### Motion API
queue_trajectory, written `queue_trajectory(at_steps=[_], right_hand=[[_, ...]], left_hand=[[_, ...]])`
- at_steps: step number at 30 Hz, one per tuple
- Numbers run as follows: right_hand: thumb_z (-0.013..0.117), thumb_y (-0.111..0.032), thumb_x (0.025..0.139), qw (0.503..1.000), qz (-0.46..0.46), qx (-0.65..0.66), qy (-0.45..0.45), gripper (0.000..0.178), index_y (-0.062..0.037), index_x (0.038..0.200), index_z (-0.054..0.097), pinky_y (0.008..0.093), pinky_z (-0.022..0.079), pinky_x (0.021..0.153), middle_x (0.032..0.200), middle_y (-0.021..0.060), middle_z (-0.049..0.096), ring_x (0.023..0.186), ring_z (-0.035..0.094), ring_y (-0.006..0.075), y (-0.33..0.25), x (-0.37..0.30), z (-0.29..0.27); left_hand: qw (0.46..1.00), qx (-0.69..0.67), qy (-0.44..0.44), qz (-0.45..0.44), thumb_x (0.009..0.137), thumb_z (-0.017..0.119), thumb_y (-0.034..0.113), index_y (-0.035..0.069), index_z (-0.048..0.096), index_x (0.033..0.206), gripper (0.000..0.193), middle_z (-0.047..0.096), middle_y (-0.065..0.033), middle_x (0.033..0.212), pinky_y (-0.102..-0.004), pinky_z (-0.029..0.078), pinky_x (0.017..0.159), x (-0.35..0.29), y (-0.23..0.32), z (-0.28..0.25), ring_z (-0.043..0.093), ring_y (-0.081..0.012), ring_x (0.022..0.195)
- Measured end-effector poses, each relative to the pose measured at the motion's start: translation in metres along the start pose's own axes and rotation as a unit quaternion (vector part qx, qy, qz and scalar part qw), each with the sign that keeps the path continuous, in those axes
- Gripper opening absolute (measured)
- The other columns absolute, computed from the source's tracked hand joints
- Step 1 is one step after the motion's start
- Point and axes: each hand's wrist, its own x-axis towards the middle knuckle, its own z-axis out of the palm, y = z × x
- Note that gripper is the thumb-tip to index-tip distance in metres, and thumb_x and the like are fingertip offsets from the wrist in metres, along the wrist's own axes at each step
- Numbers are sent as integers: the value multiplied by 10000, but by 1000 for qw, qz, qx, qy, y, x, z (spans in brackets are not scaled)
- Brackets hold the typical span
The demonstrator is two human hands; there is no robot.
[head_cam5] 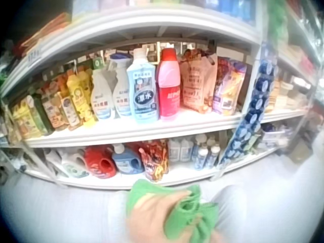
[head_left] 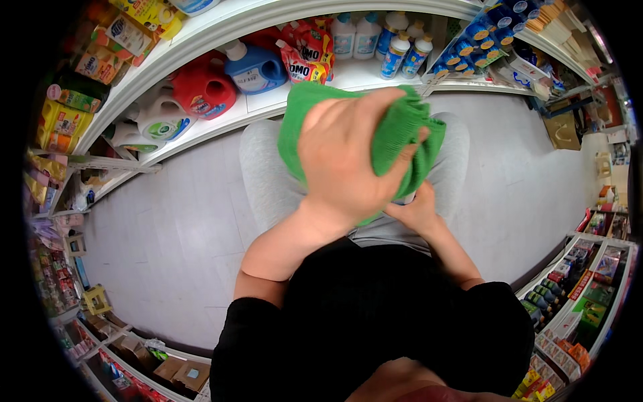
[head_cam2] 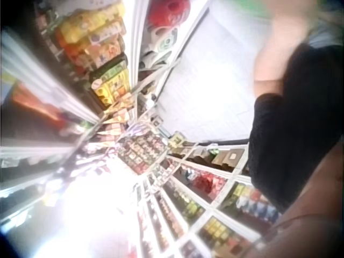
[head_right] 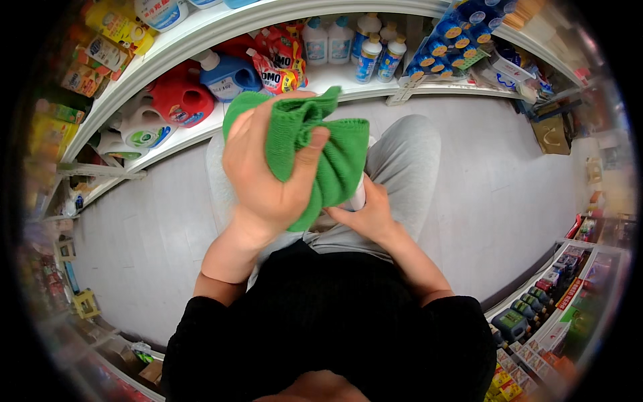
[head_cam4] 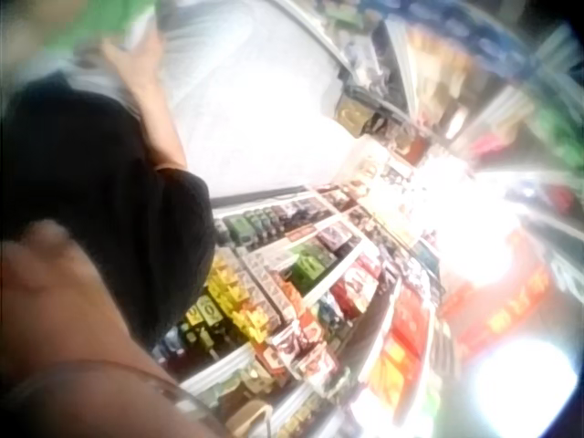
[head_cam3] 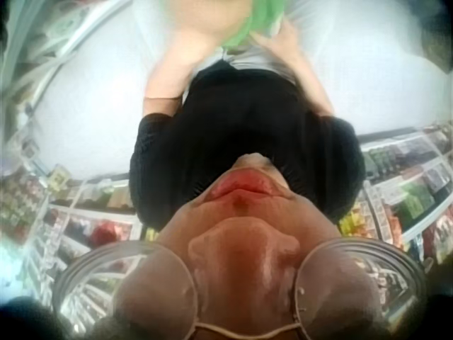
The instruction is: The person wipes multiple laundry detergent and cleaning product packages on a store shelf using a green cloth. They pick up each item, wipe its surface, and place it back on the shelf, handling pouches and bottles one at a time.
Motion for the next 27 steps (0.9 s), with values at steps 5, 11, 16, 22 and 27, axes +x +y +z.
queue_trajectory(at_steps=[5,11,16,22,27], right_hand=[[757,-114,623,993,-68,-72,61,412,-34,984,577,329,487,676,871,99,631,786,627,217,10,2,4],[737,-140,683,975,-101,-117,161,452,-6,1074,556,346,481,743,924,79,632,875,611,213,7,2,13],[757,-125,657,997,-9,-61,45,492,10,1083,551,300,490,719,892,67,647,809,620,180,16,-2,-4],[783,-98,622,981,140,131,10,492,23,1045,562,272,487,744,903,86,649,829,606,125,11,1,-8],[791,-61,603,932,215,269,-114,475,27,1023,586,278,482,785,949,88,642,874,594,125,7,0,-17]], left_hand=[[996,73,-11,54,561,678,125,93,597,979,427,584,-65,961,-387,424,729,-1,14,20,542,-280,868],[981,135,-107,84,664,623,222,147,559,1107,454,380,-139,1307,-709,246,877,-37,12,43,242,-515,1234],[996,82,-8,33,656,674,254,181,347,1346,767,251,-167,1407,-644,171,981,-75,-45,34,137,-467,1300],[855,-414,-26,-313,802,590,255,0,298,1339,662,360,-173,1334,-346,321,997,-27,-81,-4,410,-249,1188],[593,-727,-64,-341,875,502,325,-83,331,1280,599,487,-172,1214,-388,415,883,-6,-82,-12,532,-277,1011]])
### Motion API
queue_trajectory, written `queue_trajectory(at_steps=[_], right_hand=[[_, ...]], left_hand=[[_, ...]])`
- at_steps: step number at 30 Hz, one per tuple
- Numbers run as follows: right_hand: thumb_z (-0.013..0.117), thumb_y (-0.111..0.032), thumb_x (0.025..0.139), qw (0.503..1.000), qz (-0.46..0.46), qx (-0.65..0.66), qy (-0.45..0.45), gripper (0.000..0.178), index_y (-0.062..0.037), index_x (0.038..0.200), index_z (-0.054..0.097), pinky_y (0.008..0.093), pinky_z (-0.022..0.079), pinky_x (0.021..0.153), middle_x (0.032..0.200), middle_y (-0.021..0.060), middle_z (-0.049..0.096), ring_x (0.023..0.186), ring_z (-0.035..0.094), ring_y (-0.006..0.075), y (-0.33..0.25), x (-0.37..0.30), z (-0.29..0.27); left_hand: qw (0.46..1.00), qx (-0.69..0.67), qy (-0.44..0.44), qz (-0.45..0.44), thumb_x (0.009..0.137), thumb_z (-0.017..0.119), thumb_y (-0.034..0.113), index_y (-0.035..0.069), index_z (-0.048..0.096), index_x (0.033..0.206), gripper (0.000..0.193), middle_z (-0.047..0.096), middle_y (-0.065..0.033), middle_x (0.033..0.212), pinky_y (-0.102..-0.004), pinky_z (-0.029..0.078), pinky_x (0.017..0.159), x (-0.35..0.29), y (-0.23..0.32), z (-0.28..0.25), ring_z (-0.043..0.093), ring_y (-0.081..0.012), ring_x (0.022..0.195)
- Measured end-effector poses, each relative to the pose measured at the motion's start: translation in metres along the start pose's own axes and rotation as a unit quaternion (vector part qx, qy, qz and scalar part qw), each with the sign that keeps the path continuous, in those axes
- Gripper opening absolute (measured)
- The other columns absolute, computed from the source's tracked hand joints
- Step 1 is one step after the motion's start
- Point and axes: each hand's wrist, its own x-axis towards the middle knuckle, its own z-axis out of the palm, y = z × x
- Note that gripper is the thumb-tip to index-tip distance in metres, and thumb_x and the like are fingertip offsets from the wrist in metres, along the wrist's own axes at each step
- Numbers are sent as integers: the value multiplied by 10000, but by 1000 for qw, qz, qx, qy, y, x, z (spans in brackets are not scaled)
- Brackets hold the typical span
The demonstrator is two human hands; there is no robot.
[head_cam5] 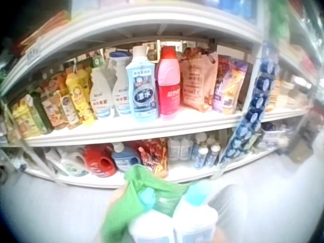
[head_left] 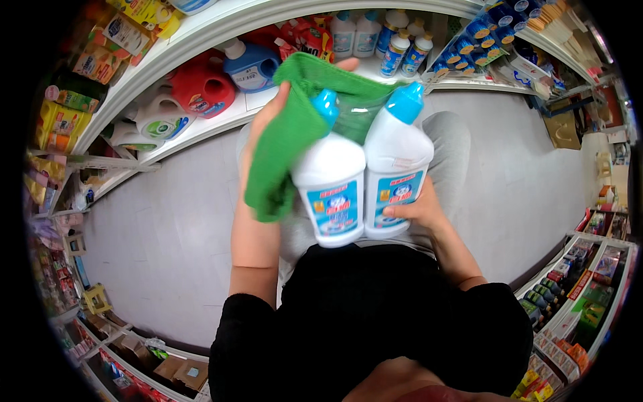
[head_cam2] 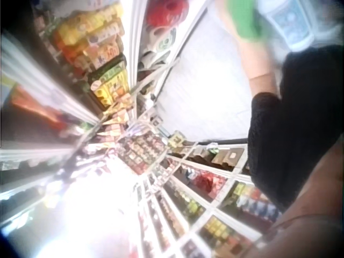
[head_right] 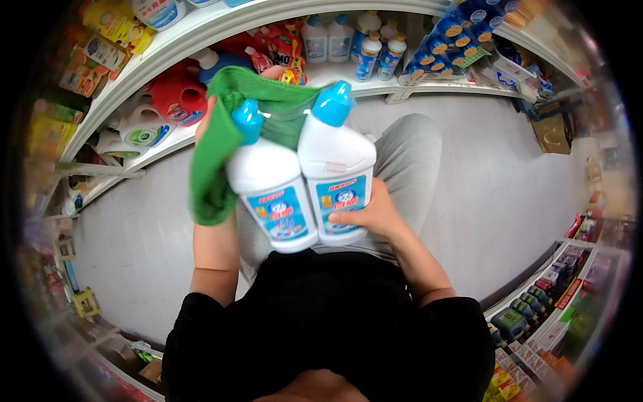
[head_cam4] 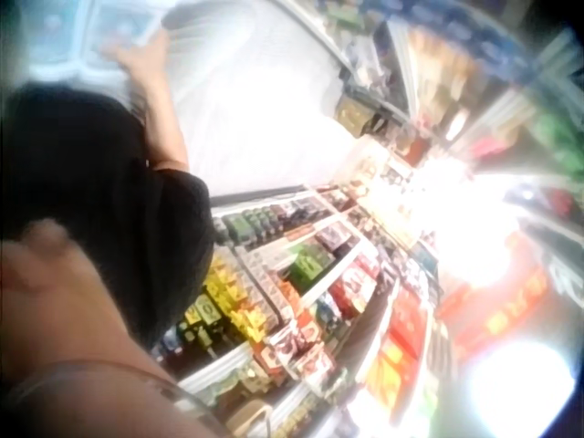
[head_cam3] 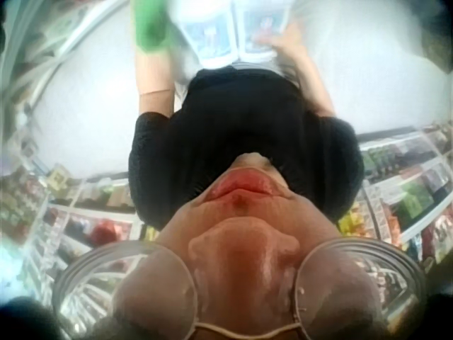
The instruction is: The person wipes multiple laundry detergent and cleaning product packages on a store shelf using a green cloth. They pick up each item, wipe its surface, and place it back on the shelf, handling pouches and bottles one at a time.
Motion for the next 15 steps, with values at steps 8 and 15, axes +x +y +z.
queue_trajectory(at_steps=[8,15], right_hand=[[839,-85,523,1000,3,-15,-16,887,13,1265,364,333,433,886,1122,114,528,1046,502,188,2,-6,18],[804,-49,577,999,9,-35,-29,577,22,1089,548,295,480,800,1003,108,621,909,589,154,-2,-9,14]], left_hand=[[987,-80,136,38,852,547,301,-59,372,1246,562,512,-140,1150,-365,432,844,-21,-29,1,539,-236,975],[979,-59,189,47,832,587,280,-38,408,1217,531,534,-111,1094,-344,447,810,-33,-24,-18,545,-199,944]])
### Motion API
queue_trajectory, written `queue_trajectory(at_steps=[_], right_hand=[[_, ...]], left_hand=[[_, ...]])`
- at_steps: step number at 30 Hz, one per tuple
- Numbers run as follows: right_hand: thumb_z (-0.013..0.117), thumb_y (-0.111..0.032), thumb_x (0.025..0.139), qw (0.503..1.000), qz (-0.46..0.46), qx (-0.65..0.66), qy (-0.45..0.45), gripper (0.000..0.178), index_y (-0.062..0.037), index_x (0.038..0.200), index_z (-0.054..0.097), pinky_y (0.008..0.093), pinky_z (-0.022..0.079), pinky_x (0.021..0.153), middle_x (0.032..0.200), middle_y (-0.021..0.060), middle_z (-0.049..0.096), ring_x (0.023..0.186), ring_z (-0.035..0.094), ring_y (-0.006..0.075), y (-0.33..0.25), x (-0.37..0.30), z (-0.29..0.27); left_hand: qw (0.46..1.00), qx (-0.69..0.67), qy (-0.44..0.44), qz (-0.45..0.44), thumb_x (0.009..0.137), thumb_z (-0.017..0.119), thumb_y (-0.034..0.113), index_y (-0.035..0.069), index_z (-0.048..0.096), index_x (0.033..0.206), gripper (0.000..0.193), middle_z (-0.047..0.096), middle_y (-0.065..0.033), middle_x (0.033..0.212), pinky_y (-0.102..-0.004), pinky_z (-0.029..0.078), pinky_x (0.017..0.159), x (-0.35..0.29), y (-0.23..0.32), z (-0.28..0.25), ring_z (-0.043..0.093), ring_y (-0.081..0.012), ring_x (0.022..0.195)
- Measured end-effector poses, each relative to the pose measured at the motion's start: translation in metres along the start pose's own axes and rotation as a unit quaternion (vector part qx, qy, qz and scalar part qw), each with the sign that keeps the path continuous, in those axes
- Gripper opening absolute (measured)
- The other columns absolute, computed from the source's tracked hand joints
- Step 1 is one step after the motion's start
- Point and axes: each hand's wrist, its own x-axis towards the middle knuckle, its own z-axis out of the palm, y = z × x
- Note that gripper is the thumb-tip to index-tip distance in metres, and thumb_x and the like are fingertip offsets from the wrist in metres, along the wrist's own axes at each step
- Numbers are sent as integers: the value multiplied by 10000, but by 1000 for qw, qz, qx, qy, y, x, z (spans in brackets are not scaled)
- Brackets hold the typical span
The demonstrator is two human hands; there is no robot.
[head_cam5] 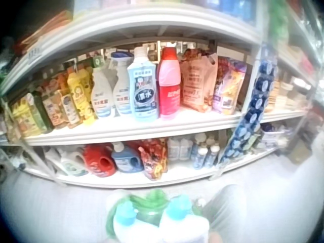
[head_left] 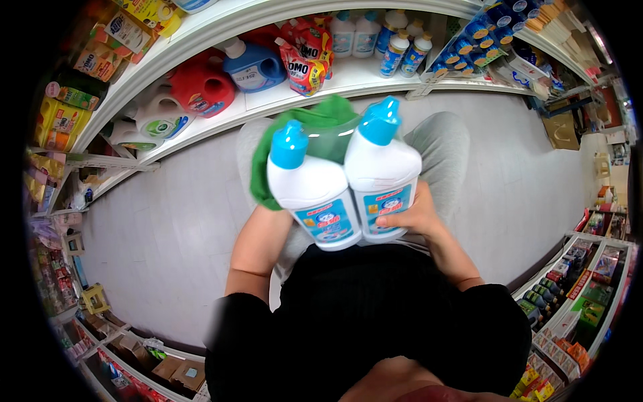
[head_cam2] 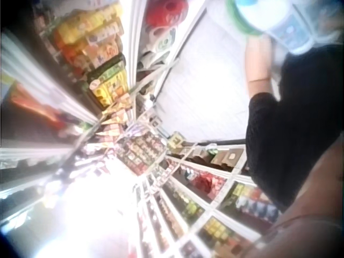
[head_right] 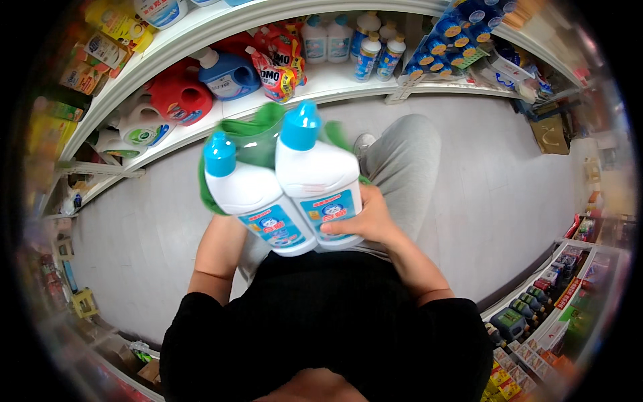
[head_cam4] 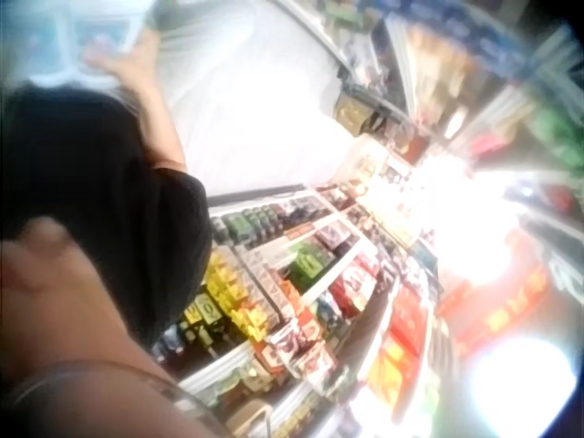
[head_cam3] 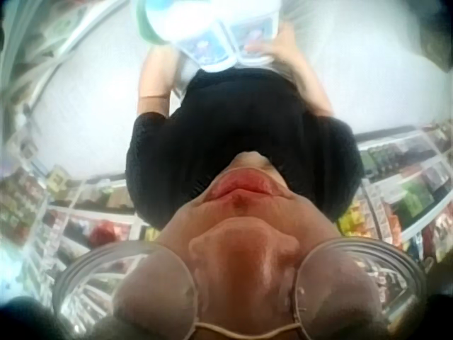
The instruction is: The person wipes multiple laundry detergent and cleaning product packages on a store shelf using a green cloth. They pick up each item, wipe its surface, and place it back on the shelf, handling pouches and bottles one at a time.
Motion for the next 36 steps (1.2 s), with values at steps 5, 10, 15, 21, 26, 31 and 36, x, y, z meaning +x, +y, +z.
queue_trajectory(at_steps=[5,10,15,21,26,31,36], right_hand=[[797,-55,586,993,8,82,82,460,35,988,593,279,494,752,919,98,650,825,609,126,-6,4,-18],[780,-59,628,991,-55,-74,101,461,31,1027,567,274,491,754,926,98,649,839,606,129,-15,6,-4],[765,-66,653,982,-100,-131,87,466,30,1054,547,273,488,758,941,96,643,856,602,129,-18,4,0],[765,-111,659,975,-103,-152,124,475,25,1056,543,265,485,739,918,98,644,844,601,119,-13,5,12],[738,-169,694,955,-150,-220,129,488,0,1097,522,282,484,714,894,80,644,825,606,119,-9,9,14],[701,-163,728,921,-286,-226,138,477,1,1131,507,281,474,754,934,106,641,849,616,180,2,17,19],[712,-143,715,915,-301,-222,152,484,5,1129,510,279,471,760,939,98,640,848,611,170,20,15,19]], left_hand=[[983,168,69,-33,817,615,265,-23,434,1196,509,549,-90,1055,-329,458,785,-30,25,-24,549,-174,921],[882,442,-10,164,796,656,166,1,480,1148,427,571,-52,955,-264,445,745,-35,6,11,541,-116,851],[849,459,39,259,823,621,143,-16,538,1078,312,588,-47,899,-248,433,761,-30,9,25,538,-106,830],[665,598,-4,447,855,557,235,-25,453,1216,457,514,-188,1203,-387,357,919,-16,-4,43,503,-258,1084],[513,686,-136,497,859,498,315,22,397,1280,523,498,-190,1238,-448,214,1040,-36,-36,53,392,-309,1238],[406,752,-233,465,769,511,156,39,525,1131,381,606,-120,1047,-314,390,924,-34,-34,69,571,-223,1005],[363,824,-175,397,695,524,137,25,560,1044,368,608,-107,962,-296,446,836,-41,-47,89,591,-190,802]])
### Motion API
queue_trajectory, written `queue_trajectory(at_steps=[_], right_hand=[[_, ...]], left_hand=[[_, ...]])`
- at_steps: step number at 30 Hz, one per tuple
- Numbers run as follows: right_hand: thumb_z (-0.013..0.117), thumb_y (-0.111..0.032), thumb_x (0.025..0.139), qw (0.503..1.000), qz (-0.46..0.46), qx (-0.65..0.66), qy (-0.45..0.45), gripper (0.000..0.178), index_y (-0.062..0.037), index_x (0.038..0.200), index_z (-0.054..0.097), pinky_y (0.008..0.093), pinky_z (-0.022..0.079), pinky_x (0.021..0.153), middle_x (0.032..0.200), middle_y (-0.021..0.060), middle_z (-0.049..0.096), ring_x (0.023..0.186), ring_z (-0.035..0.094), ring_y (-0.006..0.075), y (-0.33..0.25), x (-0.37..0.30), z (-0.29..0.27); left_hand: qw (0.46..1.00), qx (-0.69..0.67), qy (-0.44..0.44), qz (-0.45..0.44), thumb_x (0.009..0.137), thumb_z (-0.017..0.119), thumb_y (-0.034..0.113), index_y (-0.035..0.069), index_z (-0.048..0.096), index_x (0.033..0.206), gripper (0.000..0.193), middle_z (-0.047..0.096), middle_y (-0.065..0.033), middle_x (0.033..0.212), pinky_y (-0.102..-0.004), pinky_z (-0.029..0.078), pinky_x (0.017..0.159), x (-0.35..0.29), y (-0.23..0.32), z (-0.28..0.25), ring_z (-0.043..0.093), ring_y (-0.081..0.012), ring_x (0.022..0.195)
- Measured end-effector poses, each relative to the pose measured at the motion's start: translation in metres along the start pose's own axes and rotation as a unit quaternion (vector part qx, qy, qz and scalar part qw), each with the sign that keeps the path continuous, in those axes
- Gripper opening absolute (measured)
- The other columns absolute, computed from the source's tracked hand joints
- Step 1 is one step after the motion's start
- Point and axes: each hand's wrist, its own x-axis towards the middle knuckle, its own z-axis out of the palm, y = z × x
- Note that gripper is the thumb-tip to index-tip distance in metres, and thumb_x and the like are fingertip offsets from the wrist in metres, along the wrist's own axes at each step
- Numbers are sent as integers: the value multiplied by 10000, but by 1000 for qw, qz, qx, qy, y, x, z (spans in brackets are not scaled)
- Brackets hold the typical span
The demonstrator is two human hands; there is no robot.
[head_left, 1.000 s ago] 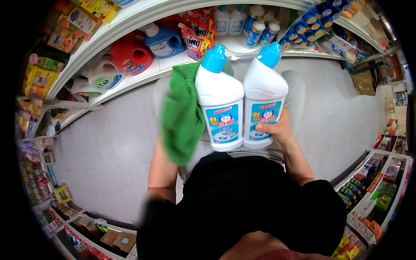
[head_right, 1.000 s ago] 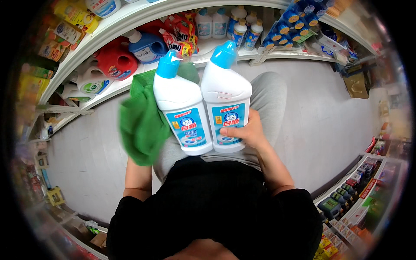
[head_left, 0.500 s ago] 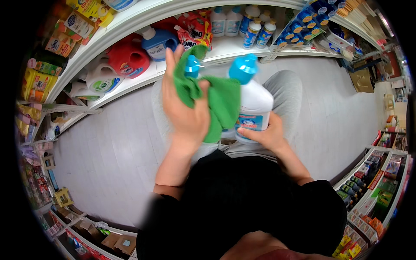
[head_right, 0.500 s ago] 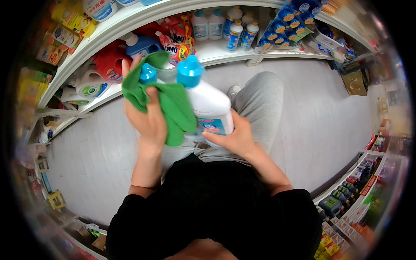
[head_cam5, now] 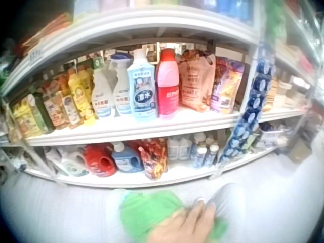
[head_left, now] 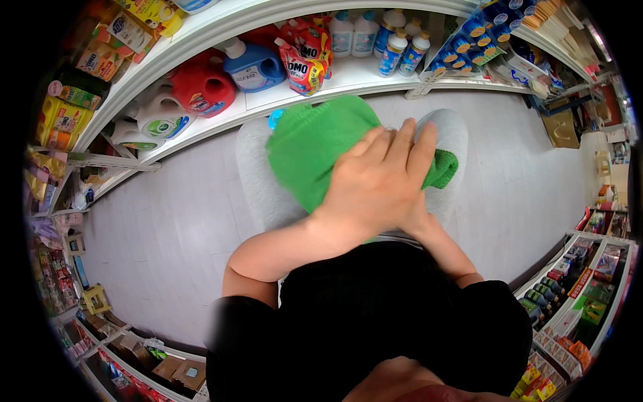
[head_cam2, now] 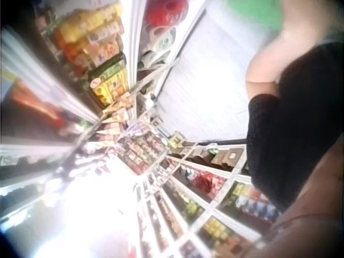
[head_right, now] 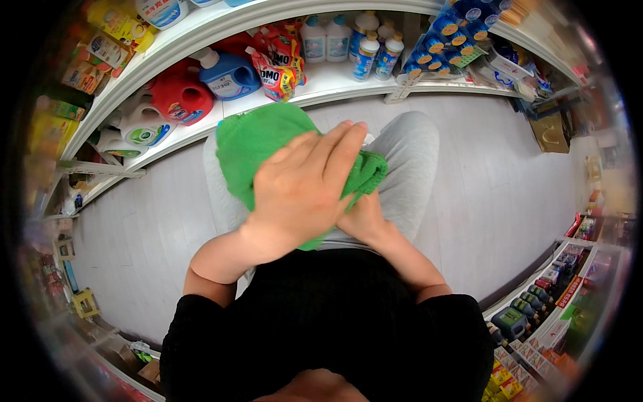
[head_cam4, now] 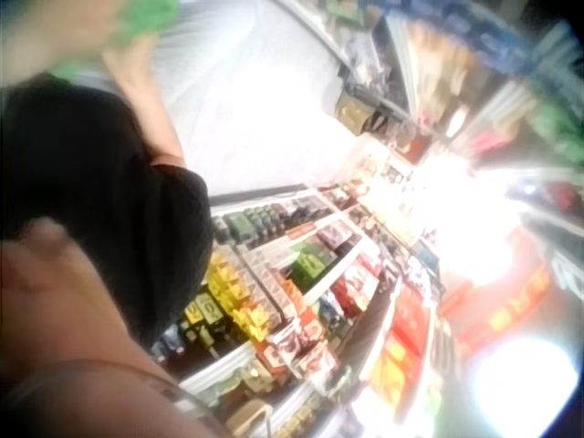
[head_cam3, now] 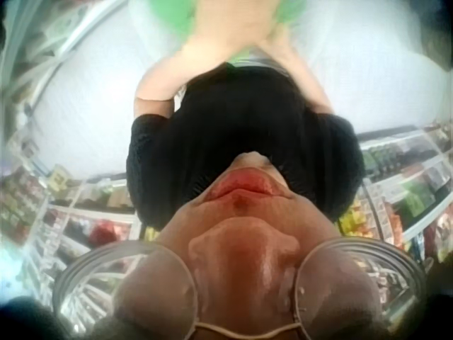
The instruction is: The person wipes multiple laundry detergent and cleaning product packages on a store shelf using a green cloth. They pick up each item, wipe its surface, and place it back on the shelf, handling pouches and bottles one at a time.
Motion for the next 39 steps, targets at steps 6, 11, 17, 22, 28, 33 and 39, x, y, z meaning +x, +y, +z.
queue_trajectory(at_steps=[6,11,17,22,28,33,39], right_hand=[[724,-119,700,993,107,53,8,493,10,1127,514,276,469,766,946,90,639,847,605,158,20,-10,-20],[759,-95,665,979,188,60,51,453,31,1048,553,267,478,754,960,90,637,855,589,125,-8,9,-20],[757,-57,635,957,240,149,62,404,38,984,577,280,498,730,906,104,642,803,610,146,-12,9,-23],[770,-47,632,942,283,169,62,420,25,991,563,277,498,730,922,99,637,815,600,130,-9,8,-28],[762,-39,632,930,308,187,72,381,27,959,579,270,504,703,883,94,644,775,608,132,-7,15,-31],[748,-11,632,933,289,209,56,361,28,954,589,271,515,647,872,105,645,730,614,137,-5,21,-36],[754,0,609,921,300,247,16,386,24,960,595,275,522,647,878,105,646,725,620,144,-11,32,-43]], left_hand=[[981,-164,70,75,721,609,262,20,513,1145,498,579,-129,1128,-386,401,908,-32,-11,19,561,-294,1034],[989,-91,106,-38,823,545,333,54,341,1334,617,332,-163,1380,-471,167,1049,-68,-51,55,224,-319,1320],[826,-456,174,-281,850,546,315,58,216,1388,680,426,-154,1289,-369,313,987,-45,-70,46,408,-252,1190],[785,-505,80,-350,724,710,140,19,239,1353,795,484,-128,1191,-309,401,914,-67,-68,48,503,-185,1051],[790,-473,41,-388,641,780,122,9,248,1325,873,480,-147,1187,-325,400,921,-107,-50,62,484,-202,1086],[727,-545,39,-416,680,755,126,-16,306,1297,776,490,-145,1177,-319,414,903,-111,-59,56,498,-195,1064],[696,-599,94,-386,719,715,111,-15,342,1296,699,526,-141,1118,-303,454,845,-43,-76,21,554,-178,955]])
